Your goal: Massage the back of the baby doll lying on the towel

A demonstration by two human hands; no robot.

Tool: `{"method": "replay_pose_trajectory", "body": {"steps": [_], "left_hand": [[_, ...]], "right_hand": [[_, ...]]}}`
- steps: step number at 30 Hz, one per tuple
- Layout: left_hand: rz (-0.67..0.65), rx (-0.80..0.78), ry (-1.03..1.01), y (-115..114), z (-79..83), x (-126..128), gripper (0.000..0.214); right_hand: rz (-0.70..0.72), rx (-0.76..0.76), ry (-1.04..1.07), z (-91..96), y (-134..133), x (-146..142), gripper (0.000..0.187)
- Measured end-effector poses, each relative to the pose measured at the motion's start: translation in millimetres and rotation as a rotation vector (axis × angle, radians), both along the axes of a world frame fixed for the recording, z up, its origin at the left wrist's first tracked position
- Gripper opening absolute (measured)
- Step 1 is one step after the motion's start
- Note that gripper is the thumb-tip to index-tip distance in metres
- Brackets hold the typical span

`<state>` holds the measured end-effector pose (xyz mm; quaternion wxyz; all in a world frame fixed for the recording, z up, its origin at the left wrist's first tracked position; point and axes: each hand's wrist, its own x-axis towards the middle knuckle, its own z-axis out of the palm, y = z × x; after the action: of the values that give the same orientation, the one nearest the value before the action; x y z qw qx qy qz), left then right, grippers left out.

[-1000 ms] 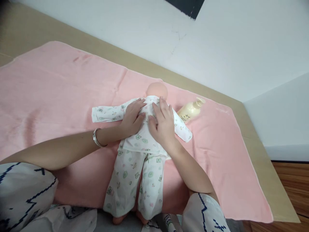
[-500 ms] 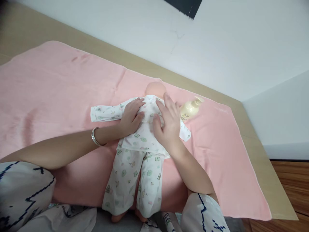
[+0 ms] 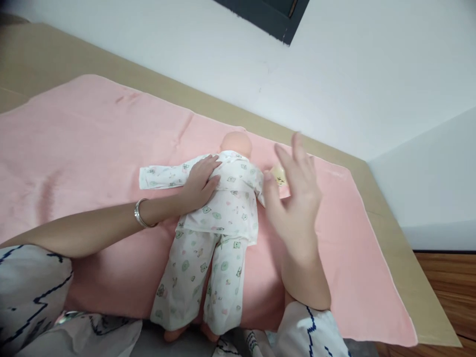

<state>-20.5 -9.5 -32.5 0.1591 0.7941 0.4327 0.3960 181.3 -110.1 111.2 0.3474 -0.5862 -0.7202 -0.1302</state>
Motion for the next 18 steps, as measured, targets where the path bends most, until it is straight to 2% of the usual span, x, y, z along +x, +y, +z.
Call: {"method": "replay_pose_trajectory", "body": {"steps": [4, 6, 8, 10, 12, 13, 16, 18], "left_hand": [[-0.074, -0.068, 0.139, -26, 20.7, 5, 0.049], [-0.163, -0.101, 0.141, -36, 37.7, 11, 0.048], [-0.254, -0.173, 0.046, -37, 59.8, 22, 0.046], [-0.323, -0.324, -0.153, -25, 84.2, 40, 0.045], [-0.386, -0.444, -0.356, -5, 105.9, 64, 0.052], [-0.432, -0.506, -0.394, 6, 114.4, 77, 0.057], [-0.532, -0.796, -0.576, 33, 128.6, 113, 0.069], [-0.49, -1.029, -0.714, 42, 131.4, 130, 0.076]], "right_hand": [[-0.066, 0.129, 0.146, 9.8, 7, 34, 0.047], [-0.123, 0.072, 0.189, 10.1, 17, 49, 0.049], [-0.16, -0.064, 0.211, 9.8, 28, 58, 0.052], [-0.166, -0.181, 0.202, 9.3, 38, 61, 0.054], [-0.156, -0.239, 0.169, 8.1, 45, 60, 0.054], [-0.147, -0.255, 0.152, 7.0, 48, 59, 0.052], [-0.127, -0.293, 0.101, 2.0, 54, 58, 0.046], [-0.127, -0.294, 0.054, -2.7, 59, 60, 0.045]]}}
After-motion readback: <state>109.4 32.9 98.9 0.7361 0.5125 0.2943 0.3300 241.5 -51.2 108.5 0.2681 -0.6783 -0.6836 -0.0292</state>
